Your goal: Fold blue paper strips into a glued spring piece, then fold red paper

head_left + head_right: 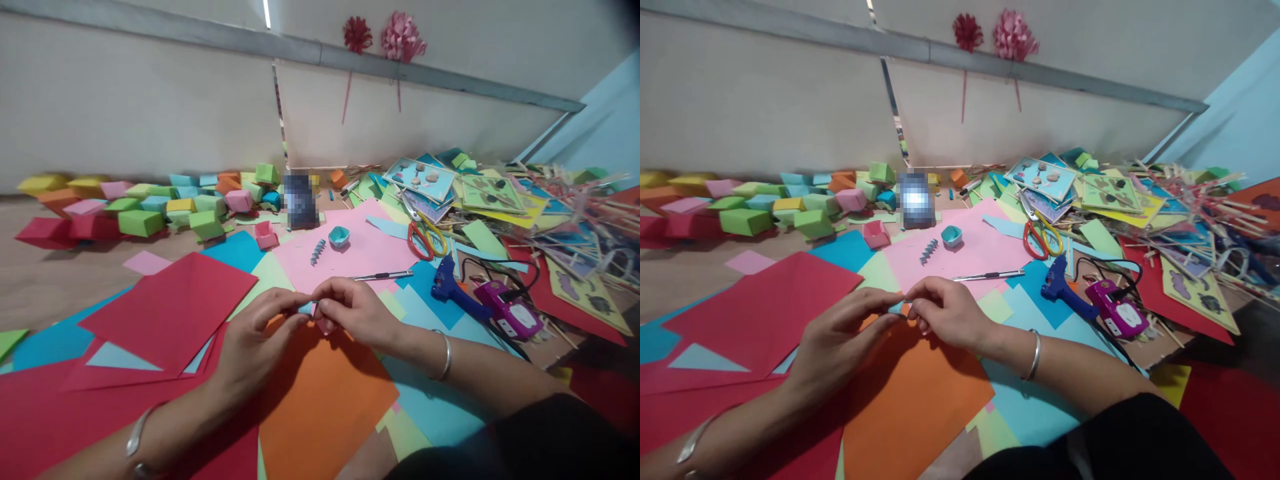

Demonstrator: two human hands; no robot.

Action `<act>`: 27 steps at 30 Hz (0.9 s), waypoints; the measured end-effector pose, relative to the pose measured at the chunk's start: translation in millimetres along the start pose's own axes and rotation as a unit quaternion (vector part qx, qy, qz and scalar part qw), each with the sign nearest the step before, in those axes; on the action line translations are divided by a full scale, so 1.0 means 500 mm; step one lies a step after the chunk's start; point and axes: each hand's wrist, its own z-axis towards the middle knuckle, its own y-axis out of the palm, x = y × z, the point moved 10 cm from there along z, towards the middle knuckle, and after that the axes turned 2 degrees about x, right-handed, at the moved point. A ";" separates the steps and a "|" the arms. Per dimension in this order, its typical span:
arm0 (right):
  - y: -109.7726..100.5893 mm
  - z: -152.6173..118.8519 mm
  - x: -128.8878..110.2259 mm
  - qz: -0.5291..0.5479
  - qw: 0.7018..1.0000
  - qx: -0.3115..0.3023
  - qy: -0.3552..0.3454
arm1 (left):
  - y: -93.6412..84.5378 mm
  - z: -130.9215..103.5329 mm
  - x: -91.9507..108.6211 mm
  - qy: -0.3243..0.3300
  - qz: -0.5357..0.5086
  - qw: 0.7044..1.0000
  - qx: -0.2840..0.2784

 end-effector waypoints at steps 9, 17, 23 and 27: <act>0.006 -0.047 -0.107 -0.355 0.877 0.062 -0.318 | 0.023 -0.022 -0.079 -0.237 -0.186 0.953 0.001; 0.029 -0.086 -0.101 -0.432 0.835 0.071 -0.334 | 0.029 -0.023 -0.064 -0.197 -0.188 0.962 -0.006; 0.037 -0.109 -0.106 -0.391 0.839 0.102 -0.364 | 0.037 -0.029 -0.064 -0.185 -0.201 0.961 -0.033; 0.029 -0.108 -0.104 -0.377 0.845 0.114 -0.362 | 0.067 -0.046 -0.083 -0.258 -0.291 0.919 -0.061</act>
